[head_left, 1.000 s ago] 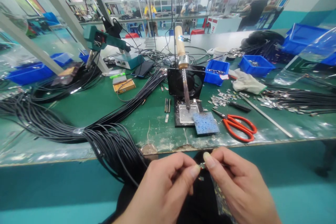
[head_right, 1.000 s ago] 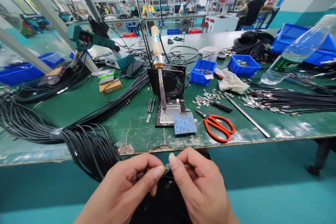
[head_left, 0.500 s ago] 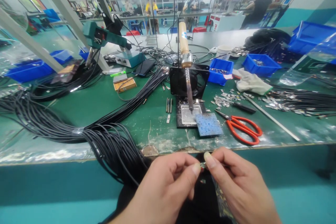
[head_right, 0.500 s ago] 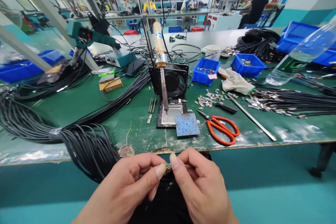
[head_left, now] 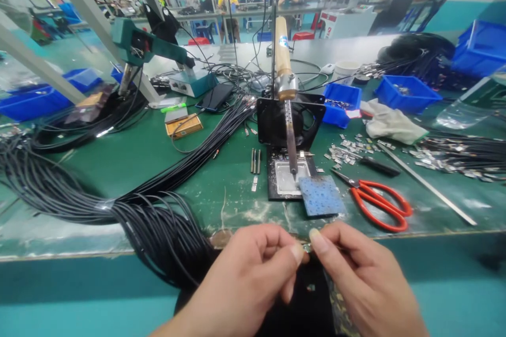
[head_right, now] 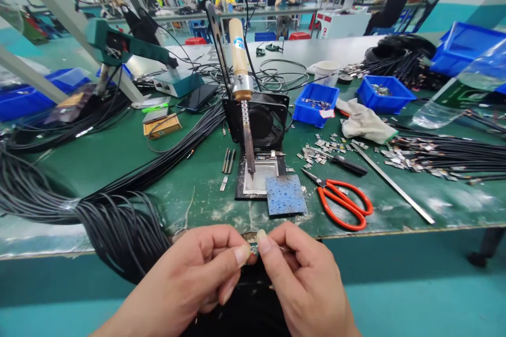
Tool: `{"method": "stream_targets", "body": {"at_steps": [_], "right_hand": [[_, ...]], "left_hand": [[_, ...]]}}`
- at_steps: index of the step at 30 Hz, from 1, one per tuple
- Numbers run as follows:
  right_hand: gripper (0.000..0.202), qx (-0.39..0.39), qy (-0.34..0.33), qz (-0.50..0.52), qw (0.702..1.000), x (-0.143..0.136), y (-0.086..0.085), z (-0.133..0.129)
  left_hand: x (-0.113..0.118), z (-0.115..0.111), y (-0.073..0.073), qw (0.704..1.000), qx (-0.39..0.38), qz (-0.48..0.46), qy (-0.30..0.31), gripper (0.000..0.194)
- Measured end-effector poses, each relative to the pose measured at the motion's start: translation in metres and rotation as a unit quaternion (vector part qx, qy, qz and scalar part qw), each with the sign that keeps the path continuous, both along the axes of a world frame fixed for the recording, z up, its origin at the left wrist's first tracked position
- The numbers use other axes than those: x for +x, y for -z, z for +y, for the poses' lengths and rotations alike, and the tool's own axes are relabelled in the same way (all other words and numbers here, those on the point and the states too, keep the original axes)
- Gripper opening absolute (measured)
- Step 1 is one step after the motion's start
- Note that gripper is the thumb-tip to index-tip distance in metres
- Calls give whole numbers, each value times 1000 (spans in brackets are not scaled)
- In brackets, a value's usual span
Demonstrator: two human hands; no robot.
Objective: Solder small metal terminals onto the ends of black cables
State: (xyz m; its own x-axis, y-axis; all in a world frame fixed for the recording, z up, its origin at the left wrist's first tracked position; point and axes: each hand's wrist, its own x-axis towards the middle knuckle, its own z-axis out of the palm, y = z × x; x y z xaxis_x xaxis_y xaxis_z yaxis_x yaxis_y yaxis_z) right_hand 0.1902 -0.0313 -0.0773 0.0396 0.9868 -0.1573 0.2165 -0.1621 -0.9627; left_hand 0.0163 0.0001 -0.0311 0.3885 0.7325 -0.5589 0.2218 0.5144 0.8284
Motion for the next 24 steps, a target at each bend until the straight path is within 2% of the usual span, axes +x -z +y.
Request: {"method": "stream_targets", "body": {"at_steps": [4, 11, 15, 17, 24], "right_hand": [[21, 56, -33, -20, 998, 15, 3, 6], [20, 129, 5, -105, 986, 23, 3, 13], [6, 221, -21, -95, 970, 22, 2, 25], [12, 251, -27, -96, 963, 23, 3, 30], [11, 223, 30, -74, 972, 16, 2, 36]], "left_hand": [[0, 8, 2, 1000, -8, 5, -10, 26], [0, 27, 4, 999, -16, 12, -28, 27], [-1, 36, 5, 999, -12, 11, -34, 26], [-1, 40, 5, 999, -12, 9, -35, 26], [2, 52, 5, 999, -8, -6, -43, 27]]}}
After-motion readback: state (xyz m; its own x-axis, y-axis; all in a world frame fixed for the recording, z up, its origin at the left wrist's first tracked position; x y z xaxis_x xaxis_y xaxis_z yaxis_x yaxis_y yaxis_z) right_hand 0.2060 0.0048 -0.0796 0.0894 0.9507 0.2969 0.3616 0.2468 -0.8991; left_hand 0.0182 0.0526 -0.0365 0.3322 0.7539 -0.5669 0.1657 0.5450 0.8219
